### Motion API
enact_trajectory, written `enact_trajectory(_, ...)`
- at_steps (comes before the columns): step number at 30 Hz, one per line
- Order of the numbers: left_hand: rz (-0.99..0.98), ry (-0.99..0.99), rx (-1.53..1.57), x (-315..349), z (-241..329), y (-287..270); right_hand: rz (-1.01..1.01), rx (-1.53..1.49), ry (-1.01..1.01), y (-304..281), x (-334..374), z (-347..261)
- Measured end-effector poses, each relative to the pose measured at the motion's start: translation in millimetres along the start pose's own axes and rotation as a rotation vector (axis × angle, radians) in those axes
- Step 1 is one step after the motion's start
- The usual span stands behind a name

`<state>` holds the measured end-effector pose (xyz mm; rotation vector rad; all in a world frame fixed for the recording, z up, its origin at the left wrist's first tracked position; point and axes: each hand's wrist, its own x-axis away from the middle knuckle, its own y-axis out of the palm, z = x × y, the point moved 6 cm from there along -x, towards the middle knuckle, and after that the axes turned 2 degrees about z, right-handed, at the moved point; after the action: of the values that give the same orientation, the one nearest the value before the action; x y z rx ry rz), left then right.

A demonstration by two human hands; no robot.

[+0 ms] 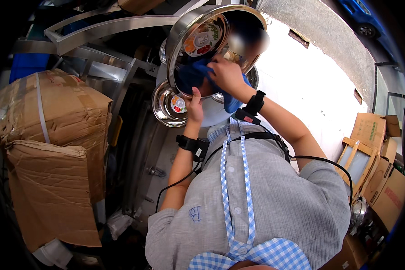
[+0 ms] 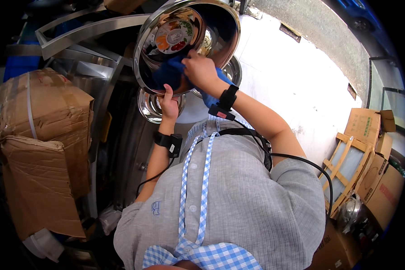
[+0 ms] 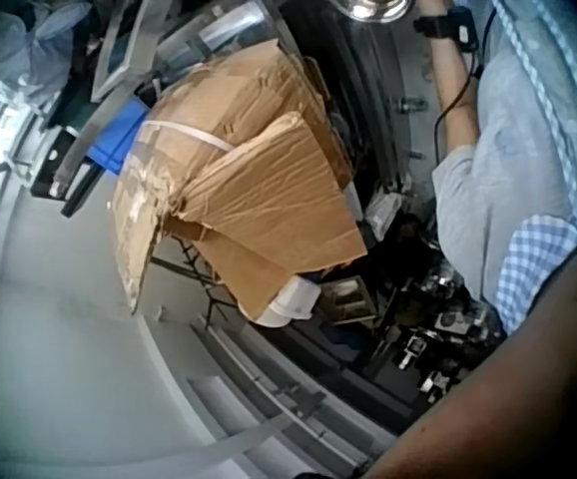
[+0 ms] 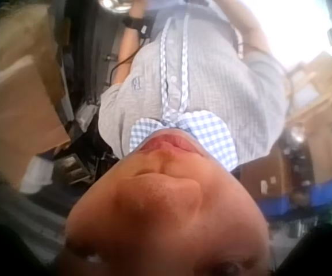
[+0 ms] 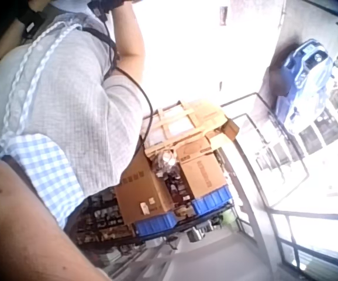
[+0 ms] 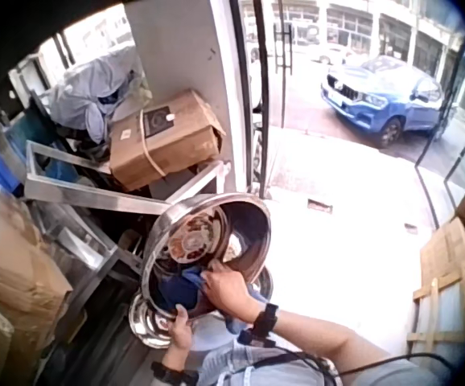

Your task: The person wipes the interior and exterior surfaces of several stainless steel bowls using a blue cloth. They handle the bowls one at a time, rotating them to clean all sides, and place them back on a white surface after wiping.

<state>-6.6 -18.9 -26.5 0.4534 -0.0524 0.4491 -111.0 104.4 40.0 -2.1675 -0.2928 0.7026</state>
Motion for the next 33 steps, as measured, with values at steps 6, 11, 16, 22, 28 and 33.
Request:
enact_trajectory(6,-0.034,0.011,-0.082,-3.0,-12.3,-9.6,-0.123,-0.156,0.083,13.8,-1.2,4.0)
enact_trajectory(11,-0.018,-0.001,-0.014,1.0,-10.2,-11.5,-0.097,-0.271,-0.039,6.9,0.0,-19.2)
enact_trajectory(16,-0.036,0.018,-0.151,-7.5,-31.8,-44.4,-0.108,0.048,0.040,15.1,-5.8,12.0)
enact_trajectory(22,-0.013,0.144,-0.103,-1.5,26.4,10.6,-0.072,-0.334,-0.092,-3.1,-1.1,-33.9)
enact_trajectory(28,0.025,0.105,-0.047,-8.1,3.2,-27.2,-0.023,0.049,0.065,-5.3,-18.8,10.3)
enact_trajectory(33,-0.035,0.192,-0.039,-2.4,29.7,-0.1,-0.031,-0.436,-0.015,-13.3,-3.8,-54.4)
